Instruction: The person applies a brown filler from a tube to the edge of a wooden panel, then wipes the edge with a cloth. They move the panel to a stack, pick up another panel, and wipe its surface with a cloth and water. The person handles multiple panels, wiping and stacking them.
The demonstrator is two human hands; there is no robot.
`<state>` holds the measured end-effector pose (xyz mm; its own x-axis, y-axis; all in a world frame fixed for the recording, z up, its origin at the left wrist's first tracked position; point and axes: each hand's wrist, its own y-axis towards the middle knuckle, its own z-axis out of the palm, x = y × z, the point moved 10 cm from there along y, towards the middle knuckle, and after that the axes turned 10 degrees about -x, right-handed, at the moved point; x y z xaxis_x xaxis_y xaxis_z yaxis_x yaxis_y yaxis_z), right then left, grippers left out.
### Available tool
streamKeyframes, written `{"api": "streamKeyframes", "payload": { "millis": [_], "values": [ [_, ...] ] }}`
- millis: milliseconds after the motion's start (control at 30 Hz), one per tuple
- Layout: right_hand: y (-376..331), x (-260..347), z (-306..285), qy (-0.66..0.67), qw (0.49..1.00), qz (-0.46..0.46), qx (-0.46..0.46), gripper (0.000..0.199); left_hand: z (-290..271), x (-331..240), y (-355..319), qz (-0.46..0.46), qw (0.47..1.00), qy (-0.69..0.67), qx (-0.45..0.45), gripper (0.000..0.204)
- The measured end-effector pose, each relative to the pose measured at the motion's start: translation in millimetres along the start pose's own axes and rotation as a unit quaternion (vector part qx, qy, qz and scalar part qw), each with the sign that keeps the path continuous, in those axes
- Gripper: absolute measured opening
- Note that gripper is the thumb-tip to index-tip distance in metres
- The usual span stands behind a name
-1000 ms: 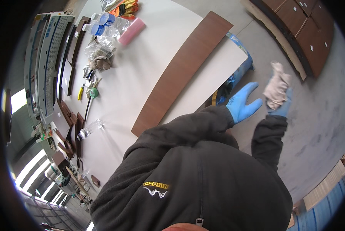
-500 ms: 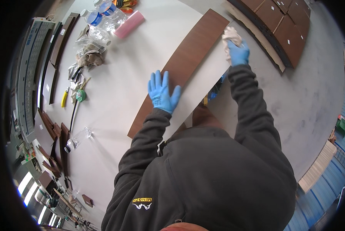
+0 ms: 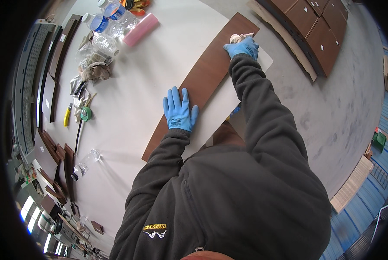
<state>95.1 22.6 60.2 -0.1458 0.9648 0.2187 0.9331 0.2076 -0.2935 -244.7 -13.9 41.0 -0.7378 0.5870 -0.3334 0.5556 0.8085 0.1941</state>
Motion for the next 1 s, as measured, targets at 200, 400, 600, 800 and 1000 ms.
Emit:
{"api": "streamKeyframes", "payload": {
  "millis": [200,400,600,800,1000],
  "values": [
    [3.6,-2.4,5.7,0.037,0.999,-0.012,-0.016,0.083,0.8,-0.5,0.0,-0.002,1.000,0.005,0.005,0.075],
    [13.2,-5.6,24.2,0.056,0.998,0.019,0.003,0.084,1.2,-2.7,-1.2,0.005,1.000,0.010,0.002,0.073],
    [6.2,7.4,21.2,0.131,0.991,-0.026,-0.012,0.083,3.1,-11.1,-3.6,-0.008,0.999,0.035,0.006,0.073],
    [-0.6,5.9,15.0,0.156,0.988,-0.015,0.010,0.077,4.1,-14.4,-4.3,-0.012,0.999,0.033,0.008,0.072],
    [6.7,6.9,8.9,0.096,0.993,-0.014,-0.067,0.073,7.9,-12.5,-6.3,-0.013,0.999,0.040,0.019,0.072]
  ]
}}
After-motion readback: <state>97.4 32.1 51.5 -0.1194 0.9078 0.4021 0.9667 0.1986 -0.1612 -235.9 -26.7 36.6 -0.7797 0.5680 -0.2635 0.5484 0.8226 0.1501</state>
